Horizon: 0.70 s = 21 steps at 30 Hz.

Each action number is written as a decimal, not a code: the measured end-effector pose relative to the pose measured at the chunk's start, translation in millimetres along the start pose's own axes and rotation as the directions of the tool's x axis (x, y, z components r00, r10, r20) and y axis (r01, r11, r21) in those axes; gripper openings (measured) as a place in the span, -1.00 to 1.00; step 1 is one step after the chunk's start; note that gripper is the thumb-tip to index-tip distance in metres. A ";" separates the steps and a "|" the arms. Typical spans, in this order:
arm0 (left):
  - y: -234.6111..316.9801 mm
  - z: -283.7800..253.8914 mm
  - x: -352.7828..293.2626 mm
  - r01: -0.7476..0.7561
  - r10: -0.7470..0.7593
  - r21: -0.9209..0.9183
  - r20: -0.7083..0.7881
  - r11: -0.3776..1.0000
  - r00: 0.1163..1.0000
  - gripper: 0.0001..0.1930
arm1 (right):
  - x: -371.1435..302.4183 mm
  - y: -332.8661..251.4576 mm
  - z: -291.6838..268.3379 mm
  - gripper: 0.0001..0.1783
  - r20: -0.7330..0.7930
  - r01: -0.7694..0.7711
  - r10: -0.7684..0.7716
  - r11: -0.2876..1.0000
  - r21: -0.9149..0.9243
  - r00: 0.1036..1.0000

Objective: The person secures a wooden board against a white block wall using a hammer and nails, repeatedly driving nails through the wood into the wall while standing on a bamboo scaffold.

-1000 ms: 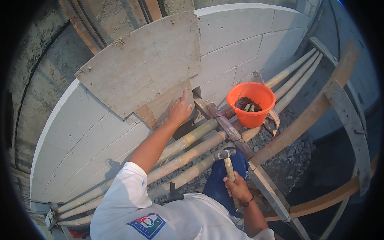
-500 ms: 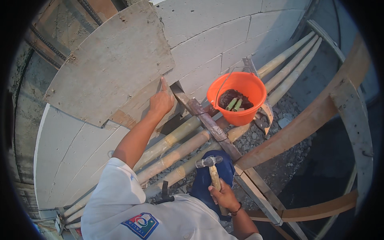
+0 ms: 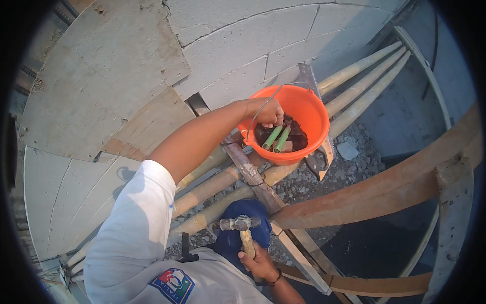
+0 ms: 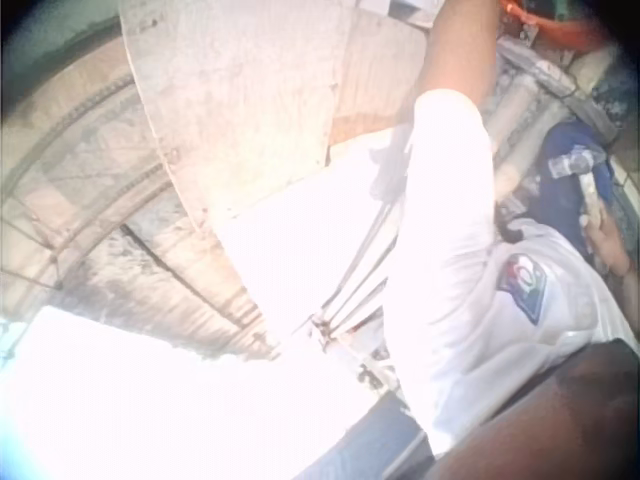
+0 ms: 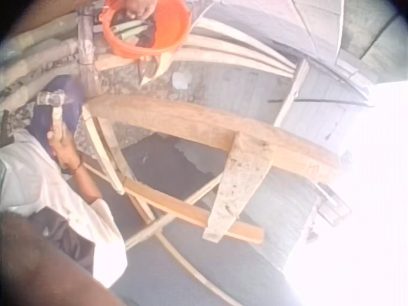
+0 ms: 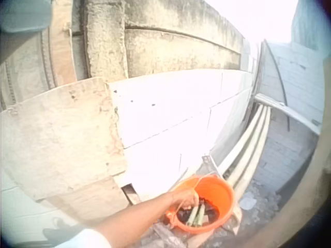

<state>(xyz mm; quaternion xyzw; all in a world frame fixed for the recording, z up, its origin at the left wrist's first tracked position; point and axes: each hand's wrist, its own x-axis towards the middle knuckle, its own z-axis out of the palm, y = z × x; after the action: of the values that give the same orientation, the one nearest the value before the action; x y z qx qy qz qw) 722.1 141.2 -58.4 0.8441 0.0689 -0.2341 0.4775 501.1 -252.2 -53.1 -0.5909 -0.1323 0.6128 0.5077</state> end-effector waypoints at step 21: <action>4.7 23.9 16.1 0.093 -0.056 0.687 -0.075 0.720 0.996 -0.66 | 9.6 8.5 6.8 -0.80 -0.013 0.091 -0.091 0.995 0.035 0.996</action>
<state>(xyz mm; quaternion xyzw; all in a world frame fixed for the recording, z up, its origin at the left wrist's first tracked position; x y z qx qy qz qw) 730.0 117.0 -72.5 0.9631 0.0225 -0.2411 0.1178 493.4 -245.6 -63.5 -0.5787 -0.1453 0.5878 0.5463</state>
